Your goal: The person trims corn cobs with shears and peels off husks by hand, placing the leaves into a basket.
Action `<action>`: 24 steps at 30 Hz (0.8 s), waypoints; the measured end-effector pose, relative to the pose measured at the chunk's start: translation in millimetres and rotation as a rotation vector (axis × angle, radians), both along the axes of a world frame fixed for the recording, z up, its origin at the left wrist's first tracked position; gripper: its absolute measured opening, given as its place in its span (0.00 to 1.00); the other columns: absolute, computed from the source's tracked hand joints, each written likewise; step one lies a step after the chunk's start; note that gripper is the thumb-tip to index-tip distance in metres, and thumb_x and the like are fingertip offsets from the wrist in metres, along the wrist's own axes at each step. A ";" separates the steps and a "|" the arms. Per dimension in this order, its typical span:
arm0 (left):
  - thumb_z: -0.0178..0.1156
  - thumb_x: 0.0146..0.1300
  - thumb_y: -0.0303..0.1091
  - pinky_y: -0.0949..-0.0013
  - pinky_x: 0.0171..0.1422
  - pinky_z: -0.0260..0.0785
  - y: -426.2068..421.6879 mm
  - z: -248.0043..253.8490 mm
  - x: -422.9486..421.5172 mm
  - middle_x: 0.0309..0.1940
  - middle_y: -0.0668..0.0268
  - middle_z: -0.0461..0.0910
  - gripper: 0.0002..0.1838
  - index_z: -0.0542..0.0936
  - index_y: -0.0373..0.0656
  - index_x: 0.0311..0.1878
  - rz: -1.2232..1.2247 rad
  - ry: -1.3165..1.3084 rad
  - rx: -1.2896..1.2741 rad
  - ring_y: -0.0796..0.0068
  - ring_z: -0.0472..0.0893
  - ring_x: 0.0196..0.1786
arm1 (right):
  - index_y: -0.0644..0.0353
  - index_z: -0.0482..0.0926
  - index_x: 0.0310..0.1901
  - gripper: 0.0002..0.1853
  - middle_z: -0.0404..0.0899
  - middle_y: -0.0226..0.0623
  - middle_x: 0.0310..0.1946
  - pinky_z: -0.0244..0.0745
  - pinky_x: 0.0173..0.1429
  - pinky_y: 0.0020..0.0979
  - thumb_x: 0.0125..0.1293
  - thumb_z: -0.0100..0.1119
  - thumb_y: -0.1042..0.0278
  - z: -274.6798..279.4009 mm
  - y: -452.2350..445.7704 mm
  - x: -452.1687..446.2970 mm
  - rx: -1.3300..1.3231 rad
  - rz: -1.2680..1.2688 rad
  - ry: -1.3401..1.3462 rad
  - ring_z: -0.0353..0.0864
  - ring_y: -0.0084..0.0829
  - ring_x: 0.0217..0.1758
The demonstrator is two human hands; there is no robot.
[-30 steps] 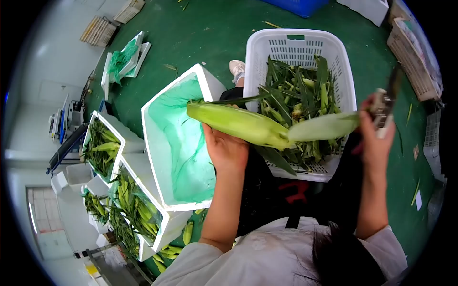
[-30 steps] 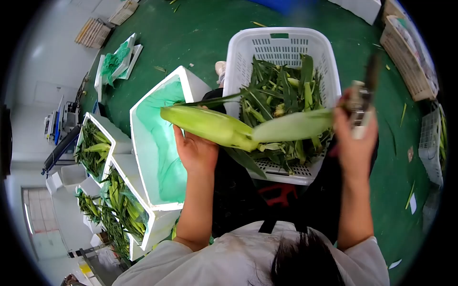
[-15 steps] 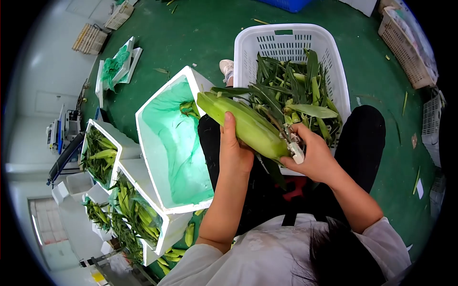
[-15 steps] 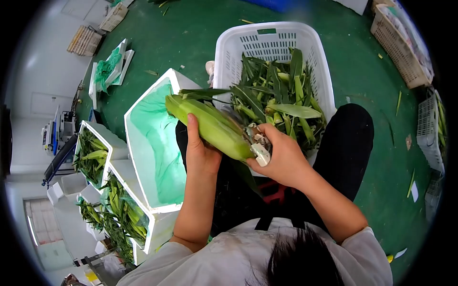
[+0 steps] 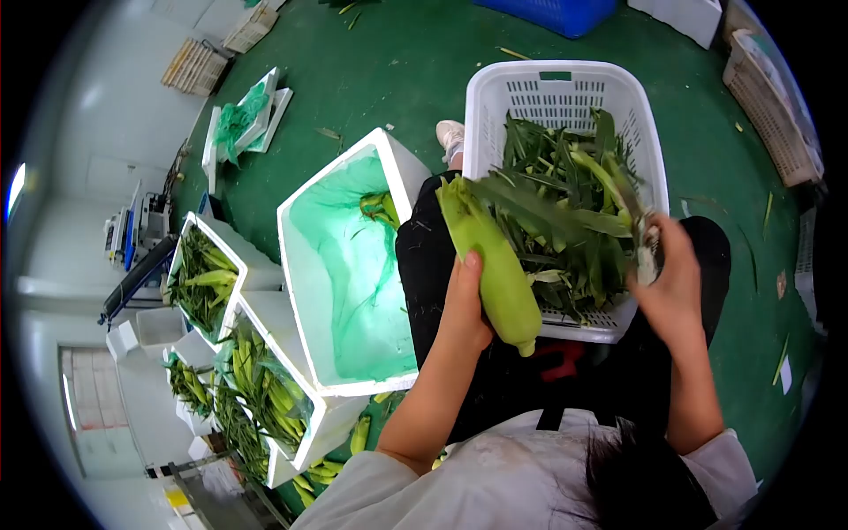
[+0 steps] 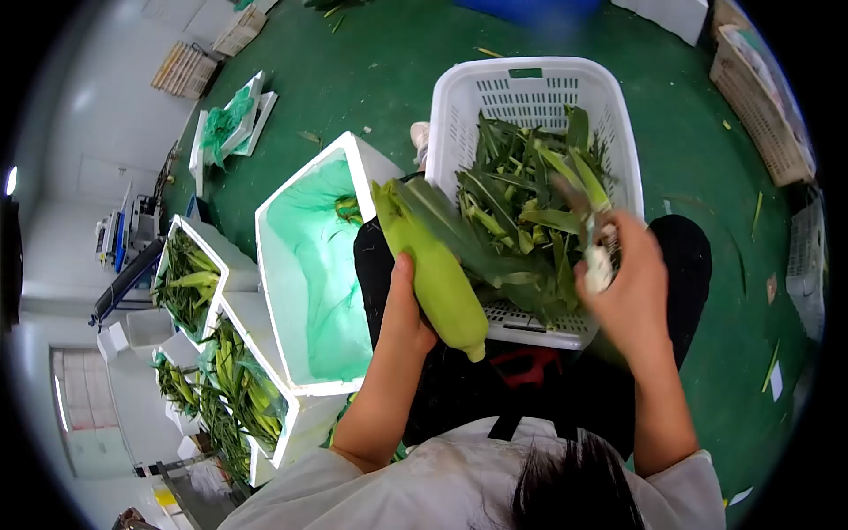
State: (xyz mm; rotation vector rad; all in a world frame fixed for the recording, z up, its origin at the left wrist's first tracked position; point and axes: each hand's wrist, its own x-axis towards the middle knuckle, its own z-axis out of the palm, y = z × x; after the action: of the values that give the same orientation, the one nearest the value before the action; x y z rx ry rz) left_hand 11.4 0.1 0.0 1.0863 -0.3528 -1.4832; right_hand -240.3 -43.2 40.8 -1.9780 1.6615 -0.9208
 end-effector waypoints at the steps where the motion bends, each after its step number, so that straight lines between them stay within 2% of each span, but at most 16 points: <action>1: 0.51 0.72 0.55 0.57 0.56 0.74 2.8 7.2 -4.4 0.54 0.62 0.76 0.31 0.65 0.46 0.70 0.013 -0.094 -0.015 0.67 0.78 0.53 | 0.64 0.72 0.55 0.29 0.79 0.51 0.46 0.76 0.53 0.39 0.49 0.71 0.71 3.0 12.3 -0.2 0.147 0.102 -0.133 0.80 0.51 0.49; 2: 0.55 0.72 0.47 0.60 0.58 0.74 4.9 16.9 -10.3 0.55 0.62 0.75 0.29 0.63 0.45 0.71 0.050 -0.161 -0.005 0.68 0.77 0.54 | 0.63 0.72 0.57 0.32 0.79 0.51 0.46 0.76 0.54 0.39 0.48 0.73 0.70 -6.9 22.6 1.9 0.422 0.188 -0.259 0.80 0.50 0.50; 4: 0.60 0.70 0.35 0.65 0.61 0.71 9.9 22.7 -21.2 0.57 0.62 0.74 0.30 0.62 0.42 0.70 0.121 -0.251 -0.073 0.70 0.76 0.55 | 0.63 0.70 0.60 0.35 0.79 0.49 0.49 0.76 0.54 0.37 0.50 0.74 0.65 -11.0 39.8 11.3 0.670 0.464 -0.366 0.82 0.43 0.50; 5: 0.62 0.68 0.33 0.66 0.60 0.71 12.6 25.7 -25.4 0.56 0.62 0.74 0.30 0.63 0.42 0.69 0.121 -0.318 -0.110 0.71 0.76 0.55 | 0.64 0.70 0.61 0.35 0.80 0.47 0.49 0.76 0.53 0.34 0.52 0.74 0.63 -28.0 49.7 19.3 0.722 0.527 -0.403 0.82 0.40 0.49; 7: 0.66 0.64 0.31 0.67 0.61 0.70 18.2 25.7 -27.3 0.56 0.62 0.73 0.32 0.63 0.40 0.68 0.119 -0.466 -0.171 0.72 0.75 0.55 | 0.62 0.71 0.61 0.33 0.80 0.43 0.48 0.76 0.51 0.32 0.55 0.73 0.62 -33.7 60.6 28.4 1.040 0.524 -0.622 0.81 0.35 0.46; 9: 0.69 0.61 0.30 0.68 0.61 0.69 21.2 25.0 -26.0 0.56 0.63 0.73 0.35 0.63 0.39 0.68 0.162 -0.653 -0.238 0.73 0.75 0.55 | 0.62 0.72 0.59 0.27 0.80 0.39 0.46 0.77 0.48 0.32 0.59 0.69 0.65 -29.0 69.7 27.8 1.185 0.220 -1.101 0.80 0.31 0.43; 11: 0.72 0.58 0.29 0.68 0.61 0.69 27.1 27.2 -23.8 0.57 0.63 0.72 0.37 0.63 0.39 0.67 0.216 -0.783 -0.274 0.73 0.75 0.55 | 0.62 0.70 0.59 0.20 0.76 0.33 0.44 0.76 0.49 0.32 0.67 0.58 0.68 -27.3 66.5 21.1 0.913 -0.161 -1.499 0.76 0.27 0.42; 12: 0.73 0.56 0.29 0.68 0.61 0.69 28.0 28.8 -22.8 0.57 0.63 0.72 0.38 0.63 0.38 0.67 0.246 -0.816 -0.286 0.74 0.75 0.55 | 0.62 0.68 0.59 0.21 0.75 0.33 0.44 0.75 0.49 0.31 0.67 0.58 0.67 -39.1 66.9 14.4 0.654 -0.250 -1.482 0.75 0.27 0.42; 14: 0.75 0.53 0.28 0.68 0.61 0.68 21.0 30.1 -22.1 0.56 0.63 0.72 0.38 0.65 0.38 0.66 0.256 -0.865 -0.336 0.72 0.75 0.54 | 0.62 0.66 0.60 0.23 0.74 0.31 0.45 0.73 0.51 0.29 0.67 0.58 0.65 -21.8 71.0 7.3 0.317 -0.259 -1.236 0.74 0.25 0.43; 15: 0.75 0.52 0.27 0.67 0.61 0.68 18.6 28.8 -23.8 0.55 0.62 0.73 0.38 0.67 0.37 0.65 0.232 -0.881 -0.359 0.70 0.75 0.54 | 0.62 0.66 0.63 0.27 0.74 0.31 0.46 0.71 0.52 0.27 0.65 0.62 0.67 -22.3 80.2 -7.7 0.360 0.013 -1.086 0.74 0.23 0.45; 17: 0.76 0.49 0.26 0.65 0.61 0.67 21.6 26.1 -31.6 0.54 0.61 0.74 0.36 0.71 0.36 0.62 0.162 -0.903 -0.391 0.67 0.75 0.52 | 0.61 0.65 0.66 0.32 0.74 0.31 0.48 0.71 0.54 0.26 0.62 0.68 0.68 6.8 86.0 -15.3 0.756 0.351 -0.941 0.74 0.22 0.49; 19: 0.76 0.42 0.26 0.62 0.59 0.67 20.4 22.3 -37.7 0.49 0.56 0.76 0.35 0.75 0.35 0.58 0.039 -1.088 -0.462 0.57 0.75 0.52 | 0.60 0.65 0.67 0.38 0.75 0.33 0.51 0.71 0.59 0.27 0.58 0.74 0.62 6.6 82.7 -9.0 0.946 0.370 -0.969 0.75 0.24 0.53; 21: 0.77 0.41 0.27 0.61 0.59 0.67 18.8 31.0 -44.3 0.50 0.56 0.77 0.35 0.76 0.35 0.57 -0.134 -1.224 -0.600 0.56 0.75 0.53 | 0.60 0.65 0.67 0.38 0.74 0.34 0.51 0.70 0.60 0.27 0.58 0.74 0.62 2.7 70.4 -7.3 0.809 0.463 -0.869 0.75 0.24 0.53; 22: 0.77 0.41 0.28 0.61 0.60 0.67 19.2 33.7 -45.6 0.50 0.56 0.77 0.36 0.77 0.35 0.58 -0.203 -1.209 -0.605 0.56 0.75 0.53 | 0.62 0.66 0.66 0.36 0.76 0.34 0.49 0.71 0.58 0.26 0.59 0.73 0.63 1.5 61.8 -6.0 0.610 0.553 -0.789 0.75 0.23 0.51; 23: 0.77 0.41 0.28 0.60 0.60 0.67 20.7 36.2 -45.0 0.51 0.56 0.77 0.36 0.77 0.36 0.58 -0.266 -1.199 -0.600 0.56 0.76 0.53 | 0.65 0.70 0.61 0.31 0.78 0.32 0.44 0.75 0.49 0.24 0.59 0.73 0.64 9.7 56.1 -7.8 0.784 0.514 -0.837 0.78 0.22 0.42; 24: 0.77 0.41 0.28 0.60 0.60 0.67 23.9 38.2 -42.6 0.51 0.56 0.77 0.36 0.77 0.36 0.58 -0.319 -1.195 -0.588 0.56 0.76 0.53 | 0.65 0.73 0.58 0.28 0.78 0.31 0.40 0.75 0.43 0.23 0.59 0.72 0.65 12.1 51.5 -4.5 0.787 0.418 -0.928 0.78 0.21 0.36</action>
State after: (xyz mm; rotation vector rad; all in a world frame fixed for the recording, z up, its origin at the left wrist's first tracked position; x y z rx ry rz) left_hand -31.3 23.9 38.1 1.3369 -1.7316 -0.7114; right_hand -244.8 8.2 52.9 -1.0234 0.8170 -0.6855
